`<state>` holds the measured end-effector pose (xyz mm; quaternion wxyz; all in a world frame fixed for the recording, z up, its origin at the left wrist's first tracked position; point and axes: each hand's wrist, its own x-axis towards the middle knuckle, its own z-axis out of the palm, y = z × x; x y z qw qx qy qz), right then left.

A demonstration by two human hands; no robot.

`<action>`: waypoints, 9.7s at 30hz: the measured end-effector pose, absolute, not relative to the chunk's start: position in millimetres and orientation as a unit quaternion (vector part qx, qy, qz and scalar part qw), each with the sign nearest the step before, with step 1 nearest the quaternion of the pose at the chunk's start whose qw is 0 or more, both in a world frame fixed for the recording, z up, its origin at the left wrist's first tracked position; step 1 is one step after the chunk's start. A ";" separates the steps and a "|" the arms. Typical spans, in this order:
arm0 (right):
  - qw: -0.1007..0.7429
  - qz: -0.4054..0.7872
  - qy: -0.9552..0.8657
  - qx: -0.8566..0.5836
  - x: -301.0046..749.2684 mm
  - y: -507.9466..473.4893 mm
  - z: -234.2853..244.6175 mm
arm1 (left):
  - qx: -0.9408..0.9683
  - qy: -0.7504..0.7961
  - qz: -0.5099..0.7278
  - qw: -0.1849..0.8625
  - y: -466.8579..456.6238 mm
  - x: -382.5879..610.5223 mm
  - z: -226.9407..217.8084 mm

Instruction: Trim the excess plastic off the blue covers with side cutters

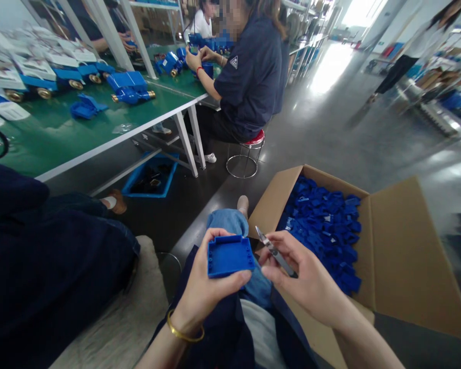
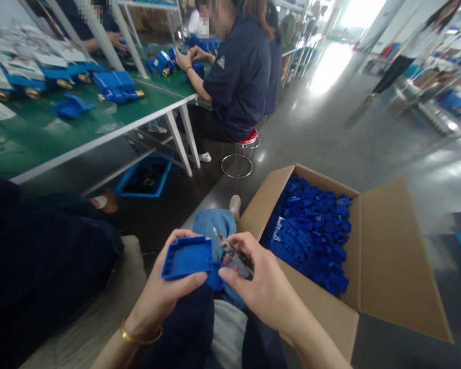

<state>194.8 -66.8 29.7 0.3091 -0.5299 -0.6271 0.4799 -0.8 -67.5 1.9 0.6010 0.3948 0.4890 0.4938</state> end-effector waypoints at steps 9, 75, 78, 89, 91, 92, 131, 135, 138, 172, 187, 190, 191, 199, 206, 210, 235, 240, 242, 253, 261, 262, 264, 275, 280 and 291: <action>0.171 0.071 -0.880 -0.437 232.9 -79.4 54.0 | 0.446 0.507 0.504 0.539 -68.7 -1.5 7.8; 0.062 -0.012 -0.918 -0.390 225.4 -73.4 81.3 | 0.572 0.473 0.451 0.497 -66.6 -7.2 -2.2; 0.057 0.003 -0.919 -0.391 226.4 -72.5 81.7 | 0.566 0.468 0.446 0.511 -66.1 -7.8 -1.2; 0.049 0.032 -0.921 -0.385 229.1 -70.3 80.1 | 0.577 0.452 0.438 0.520 -66.6 -9.6 -3.1; 0.049 0.039 -0.920 -0.386 228.9 -70.2 80.4 | 0.577 0.445 0.436 0.528 -66.5 -10.0 -3.3; 0.050 0.042 -0.921 -0.384 228.8 -70.2 80.6 | 0.577 0.442 0.434 0.533 -66.4 -10.3 -3.4; 0.031 0.013 -0.925 -0.379 227.0 -71.8 86.7 | 0.567 0.436 0.428 0.552 -65.3 -10.7 -0.9; 0.030 0.010 -0.925 -0.379 226.5 -70.3 87.0 | 0.567 0.432 0.426 0.557 -65.5 -10.7 -1.3; 0.027 0.020 -0.930 -0.365 228.1 -69.0 86.5 | 0.569 0.430 0.427 0.556 -65.0 -10.9 -2.2; 0.025 0.021 -0.933 -0.359 233.3 -67.9 83.7 | 0.564 0.428 0.426 0.564 -65.1 -11.3 -4.3; 0.031 0.039 -0.925 -0.377 227.0 -69.7 86.7 | 0.569 0.426 0.419 0.565 -65.8 -12.3 -5.4; 0.022 0.064 -0.921 -0.383 226.2 -69.7 89.2 | 0.571 0.427 0.420 0.562 -65.5 -12.2 -6.1; 0.021 0.073 -0.920 -0.385 226.2 -69.6 89.9 | 0.571 0.428 0.420 0.561 -65.6 -12.2 -6.0; 0.015 0.091 -0.918 -0.385 226.1 -67.9 90.9 | 0.568 0.430 0.412 0.568 -65.3 -13.2 -3.0; 0.010 0.063 -0.928 -0.368 227.6 -67.0 88.7 | 0.569 0.429 0.410 0.569 -64.2 -12.2 -3.0; 0.011 0.030 -0.927 -0.373 226.1 -68.7 86.0 | 0.564 0.433 0.409 0.572 -64.7 -12.6 -3.3; -0.002 -0.063 -0.942 -0.329 208.4 -66.3 104.6 | 0.486 0.462 0.414 0.616 -67.3 -8.4 2.2; -0.017 -0.078 -0.941 -0.329 207.4 -64.2 107.1 | 0.479 0.466 0.411 0.620 -65.8 -8.3 1.3; -0.025 -0.079 -0.941 -0.328 207.2 -62.6 107.4 | 0.477 0.470 0.411 0.619 -65.2 -7.9 1.5; 0.073 -0.173 -0.884 -0.428 225.2 -50.2 109.1 | 0.337 0.491 0.460 0.658 -62.4 -5.7 -7.3; 0.298 0.374 -0.671 -0.567 215.7 -57.2 52.3 | 0.289 0.500 0.476 0.663 -63.3 -2.3 -12.8; 0.321 0.436 -0.632 -0.554 208.9 -60.3 43.4 | 0.292 0.502 0.476 0.660 -62.9 -1.7 -13.4; 0.363 0.543 -0.550 -0.520 193.1 -66.8 25.4 | 0.308 0.511 0.477 0.645 -61.8 0.5 -15.5; 0.449 0.638 -0.417 -0.467 181.9 -54.8 -6.4 | 0.586 0.477 0.498 0.426 -86.7 3.0 -29.9; 0.310 0.606 -0.607 -0.410 205.6 -46.2 21.3 | 0.554 0.382 0.336 0.659 -55.7 -13.9 -6.4; 0.311 0.205 -0.682 -0.629 207.7 -79.7 4.6 | 0.503 0.558 0.368 0.548 -46.6 24.4 -9.1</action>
